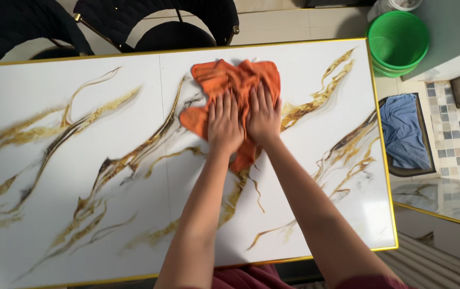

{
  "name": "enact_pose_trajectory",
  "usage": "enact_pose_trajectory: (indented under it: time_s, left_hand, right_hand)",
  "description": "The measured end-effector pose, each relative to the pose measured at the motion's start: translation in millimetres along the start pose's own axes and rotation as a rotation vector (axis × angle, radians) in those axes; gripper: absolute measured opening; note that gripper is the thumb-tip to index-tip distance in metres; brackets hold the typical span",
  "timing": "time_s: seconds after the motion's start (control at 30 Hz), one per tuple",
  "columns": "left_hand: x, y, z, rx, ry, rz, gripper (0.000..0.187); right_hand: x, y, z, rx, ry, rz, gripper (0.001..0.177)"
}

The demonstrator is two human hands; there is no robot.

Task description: The person folds a table runner by hand. They then wash a cloth in a sink and wipe the surface of a table with the cloth.

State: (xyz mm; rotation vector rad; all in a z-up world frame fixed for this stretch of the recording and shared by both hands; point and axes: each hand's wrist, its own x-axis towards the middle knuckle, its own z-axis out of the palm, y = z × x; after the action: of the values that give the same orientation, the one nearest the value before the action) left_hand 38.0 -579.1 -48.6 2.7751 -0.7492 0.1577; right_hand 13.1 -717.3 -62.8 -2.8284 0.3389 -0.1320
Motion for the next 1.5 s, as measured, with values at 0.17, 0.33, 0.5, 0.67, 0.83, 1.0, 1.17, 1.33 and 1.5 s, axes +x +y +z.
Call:
enact_pose_trajectory:
  time_s: [0.17,0.33,0.5,0.67,0.83,1.0,1.17,1.33,1.5]
  left_hand:
    - [-99.7,80.6,-33.7,0.242,-0.462,0.135,0.069]
    - [-199.0,191.1,-31.3,0.094,-0.653,0.413,0.075]
    - [-224.9,246.1,18.4,-0.177,-0.281,0.592,0.073]
    - [-171.7,254.3,80.3,-0.119,-0.249,0.600,0.069]
    - [1.5,244.0,106.2,0.064,-0.273,0.518,0.069]
    - [132.9,197.2,105.1,0.060,-0.312,0.386,0.065]
    - [151.5,180.5,122.4,0.012,-0.116,0.298,0.072]
    - [158.4,108.7,98.2,0.151,-0.215,0.324,0.070]
    - [130.0,-42.6,46.6,0.064,-0.167,0.138,0.063]
  right_hand:
    - [-156.6,42.4,-18.2,-0.020,0.029,-0.048,0.075]
    - [-334.1,115.1,-49.7,-0.081,-0.200,0.317,0.082]
    - [-383.4,173.4,-47.3,0.097,0.021,0.354,0.071]
    - [-269.8,192.1,-31.3,0.126,0.180,0.458,0.083]
    - [-84.0,238.4,-40.4,0.080,0.147,0.434,0.087]
    - [68.5,242.3,-38.1,0.017,0.143,0.455,0.092]
    - [97.6,228.3,-23.5,-0.009,0.111,0.400,0.082]
    - [115.3,166.5,9.2,0.026,0.088,0.296,0.077]
    - [146.1,14.1,71.0,0.093,0.172,0.097,0.078]
